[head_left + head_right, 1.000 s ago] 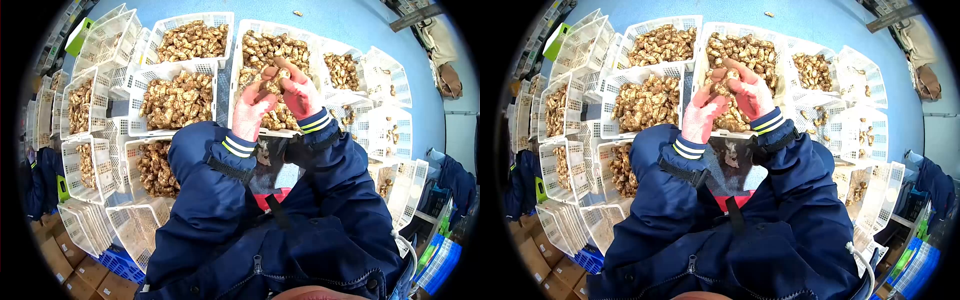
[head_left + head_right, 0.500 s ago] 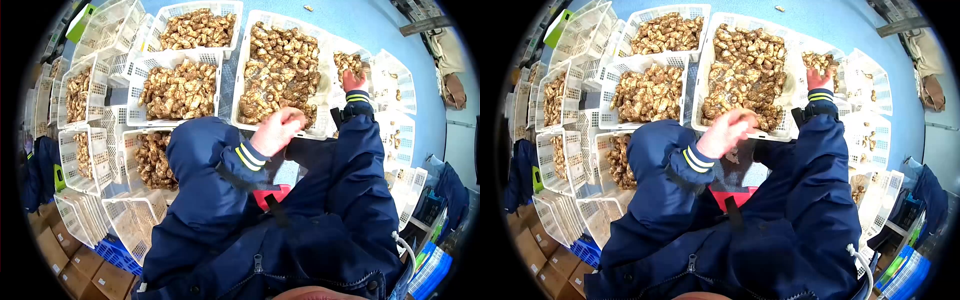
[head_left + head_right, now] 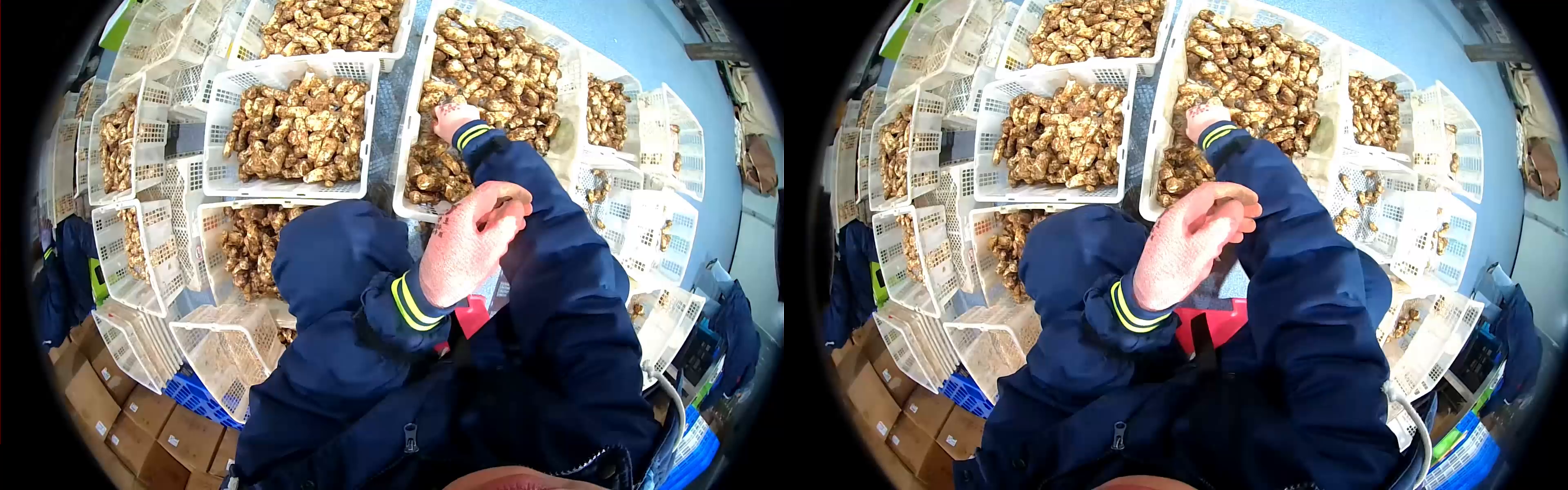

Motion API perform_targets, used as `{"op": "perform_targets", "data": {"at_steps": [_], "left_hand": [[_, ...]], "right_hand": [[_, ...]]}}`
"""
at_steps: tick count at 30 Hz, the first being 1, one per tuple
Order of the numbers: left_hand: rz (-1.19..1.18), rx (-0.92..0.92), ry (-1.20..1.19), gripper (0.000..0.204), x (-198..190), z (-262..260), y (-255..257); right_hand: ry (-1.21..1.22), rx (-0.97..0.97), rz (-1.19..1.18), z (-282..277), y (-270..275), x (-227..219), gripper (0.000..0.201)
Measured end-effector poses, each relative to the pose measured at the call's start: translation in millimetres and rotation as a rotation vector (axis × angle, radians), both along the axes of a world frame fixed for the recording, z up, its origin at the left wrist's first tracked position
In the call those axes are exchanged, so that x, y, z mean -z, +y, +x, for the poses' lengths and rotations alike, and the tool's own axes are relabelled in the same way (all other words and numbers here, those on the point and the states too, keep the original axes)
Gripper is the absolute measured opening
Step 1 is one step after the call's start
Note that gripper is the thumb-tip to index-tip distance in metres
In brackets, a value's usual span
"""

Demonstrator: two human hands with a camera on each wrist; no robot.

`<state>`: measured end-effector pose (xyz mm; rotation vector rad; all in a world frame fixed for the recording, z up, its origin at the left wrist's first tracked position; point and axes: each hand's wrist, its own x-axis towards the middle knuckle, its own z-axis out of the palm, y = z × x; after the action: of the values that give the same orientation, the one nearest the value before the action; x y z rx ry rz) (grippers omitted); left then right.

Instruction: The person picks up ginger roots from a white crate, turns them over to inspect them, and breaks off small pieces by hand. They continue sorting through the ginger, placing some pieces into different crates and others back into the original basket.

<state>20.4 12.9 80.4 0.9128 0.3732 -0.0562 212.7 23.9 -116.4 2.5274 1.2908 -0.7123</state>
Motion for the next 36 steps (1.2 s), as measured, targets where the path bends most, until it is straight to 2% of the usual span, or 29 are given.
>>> {"op": "perform_targets", "data": {"at_steps": [2,3,7,8,9,10,11,12,13,15,16,17,19,20,21,23,24,27,29,31,32,33,35,36], "left_hand": [[0.005,0.001,-0.025,0.023,5.6,2.4,1.1],[0.009,-0.006,-0.038,0.022,10.5,2.3,0.7],[-0.097,-0.196,-0.030,0.020,36.2,6.2,1.0],[-0.134,-0.256,-0.050,0.021,44.2,4.8,1.9],[-0.172,-0.316,-0.069,0.022,48.8,4.7,2.7],[-0.146,-0.324,0.154,0.028,47.7,12.8,5.8],[-0.182,-0.337,0.083,0.037,55.6,8.8,4.0],[-0.237,-0.276,0.070,0.039,48.2,8.1,4.5],[-0.290,-0.215,0.059,0.042,41.7,9.3,4.2],[-0.320,-0.181,0.084,0.039,39.7,13.5,-0.5],[-0.324,-0.132,0.031,0.037,41.5,14.0,-1.4],[-0.329,-0.082,-0.017,0.034,44.4,13.6,-2.5],[-0.295,-0.104,-0.047,0.029,46.0,13.2,-3.6],[-0.295,-0.116,-0.053,0.029,47.5,12.7,-4.1],[-0.295,-0.128,-0.060,0.029,47.1,12.5,-4.2],[-0.255,-0.131,-0.067,0.030,52.8,12.5,-0.9],[-0.217,-0.136,-0.074,0.031,53.2,11.9,0.2],[-0.194,-0.135,-0.055,0.031,52.2,11.0,1.3],[-0.162,-0.158,-0.042,0.031,49.7,10.2,2.9],[-0.002,-0.144,-0.174,0.031,42.8,11.2,7.2],[0.198,-0.134,-0.027,0.035,39.0,13.6,5.5],[0.197,-0.134,-0.027,0.035,40.9,14.6,2.5],[0.701,-0.333,-0.158,0.038,44.4,16.0,-1.0],[0.624,-0.309,-0.100,0.044,43.3,16.4,-0.1]], "right_hand": [[0.048,0.028,0.168,8.6,-13.5,-18.0,0.034],[0.178,0.031,0.233,15.8,-19.9,-36.7,0.037],[0.966,0.605,0.749,25.4,-64.9,-93.4,0.034],[1.057,0.568,0.852,24.3,-78.0,-114.5,0.035],[1.077,0.550,0.890,21.5,-88.7,-131.0,0.036],[1.087,0.486,0.958,19.4,-99.3,-141.5,0.037],[1.097,0.418,1.025,16.7,-108.8,-150.7,0.038],[1.102,0.443,1.042,5.2,-114.0,-165.3,0.039],[1.082,0.373,1.071,-2.3,-117.3,-173.8,0.040],[0.998,0.331,1.042,-23.6,-121.5,-191.2,0.040],[1.099,0.352,1.082,-30.7,-124.1,-188.3,0.040],[0.985,0.259,1.044,-38.3,-124.6,-191.5,0.041],[1.092,0.306,1.077,-52.9,-127.8,-197.0,0.042],[0.994,0.268,1.060,-50.0,-128.5,-194.2,0.044],[0.995,0.271,1.061,-50.7,-128.2,-195.2,0.044],[0.955,0.342,1.163,-50.5,-126.0,-197.6,0.044],[1.017,0.379,1.209,-46.3,-125.8,-194.4,0.041],[1.059,0.599,1.179,-38.5,-130.7,-192.0,0.040],[1.054,0.608,1.202,-37.1,-133.1,-188.7,0.043],[1.081,0.535,1.099,-40.4,-132.4,-195.3,0.046],[0.994,0.529,0.999,-41.9,-131.0,-198.0,0.048],[0.962,0.484,1.013,-49.7,-127.1,-200.4,0.049],[0.816,0.328,0.930,-51.2,-124.6,-191.2,0.049],[0.939,0.409,0.996,-56.2,-123.2,-196.7,0.049]]}}
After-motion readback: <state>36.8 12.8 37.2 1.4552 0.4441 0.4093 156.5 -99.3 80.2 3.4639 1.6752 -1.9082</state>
